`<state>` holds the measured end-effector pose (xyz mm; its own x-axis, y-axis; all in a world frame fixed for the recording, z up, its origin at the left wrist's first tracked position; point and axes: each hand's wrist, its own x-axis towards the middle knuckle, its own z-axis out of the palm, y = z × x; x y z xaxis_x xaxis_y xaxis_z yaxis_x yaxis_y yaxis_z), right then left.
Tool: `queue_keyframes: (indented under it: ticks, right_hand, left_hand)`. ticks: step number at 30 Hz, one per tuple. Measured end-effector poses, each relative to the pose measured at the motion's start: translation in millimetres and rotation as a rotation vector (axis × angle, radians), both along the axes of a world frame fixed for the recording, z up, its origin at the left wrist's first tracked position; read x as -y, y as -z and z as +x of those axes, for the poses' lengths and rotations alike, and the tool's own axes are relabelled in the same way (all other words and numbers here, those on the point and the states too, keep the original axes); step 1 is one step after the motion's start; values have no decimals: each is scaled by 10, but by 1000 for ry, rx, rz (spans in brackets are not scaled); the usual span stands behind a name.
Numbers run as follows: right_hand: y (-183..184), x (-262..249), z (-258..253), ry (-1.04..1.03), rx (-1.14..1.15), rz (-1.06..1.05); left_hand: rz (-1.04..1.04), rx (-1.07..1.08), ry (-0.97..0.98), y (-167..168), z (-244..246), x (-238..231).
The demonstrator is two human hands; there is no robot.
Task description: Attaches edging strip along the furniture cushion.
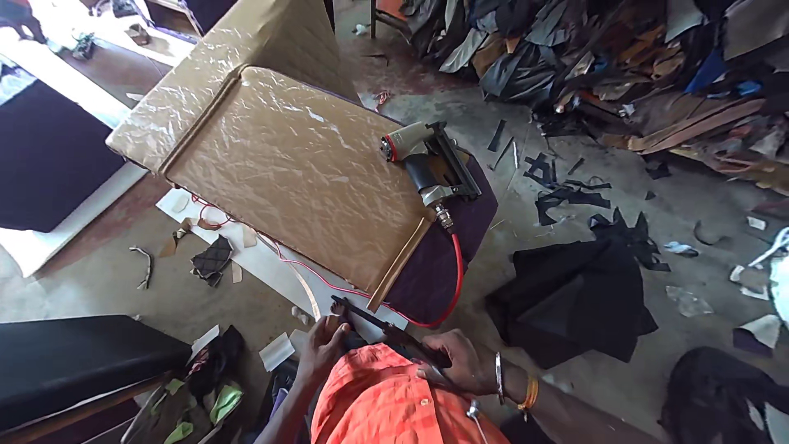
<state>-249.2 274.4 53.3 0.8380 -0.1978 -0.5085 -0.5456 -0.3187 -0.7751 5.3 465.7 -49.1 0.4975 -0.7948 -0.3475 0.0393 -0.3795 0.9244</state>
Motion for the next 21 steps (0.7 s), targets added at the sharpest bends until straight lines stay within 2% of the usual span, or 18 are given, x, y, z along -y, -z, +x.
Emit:
queue_keyframes:
  ticks: [3,5,8,11,14,17,18,21]
  right_hand:
    - [-441,251,534,101,-76,-150]
    - [-511,400,983,211,-58,-347]
    - [-510,571,1580,350,70,-615]
    - [-267,709,1958,405,90,-726]
    - [-187,781,2052,368,110,-708]
    - [-283,925,1880,438,384,-802]
    - [-336,1047,1798,496,398,-855]
    - [-264,1403,1621,690,219,-888]
  left_hand:
    - [27,172,-191,-47,171,-19]
    - [-30,317,-238,-226,245,100]
    - [-38,512,-147,-641,298,336]
    - [-56,639,66,-917,381,452]
    - [-89,718,190,-1033,454,503]
    - [-57,746,317,-1096,510,525]
    - [-57,762,371,-1120,509,558]
    - [-114,865,623,-1233,458,699]
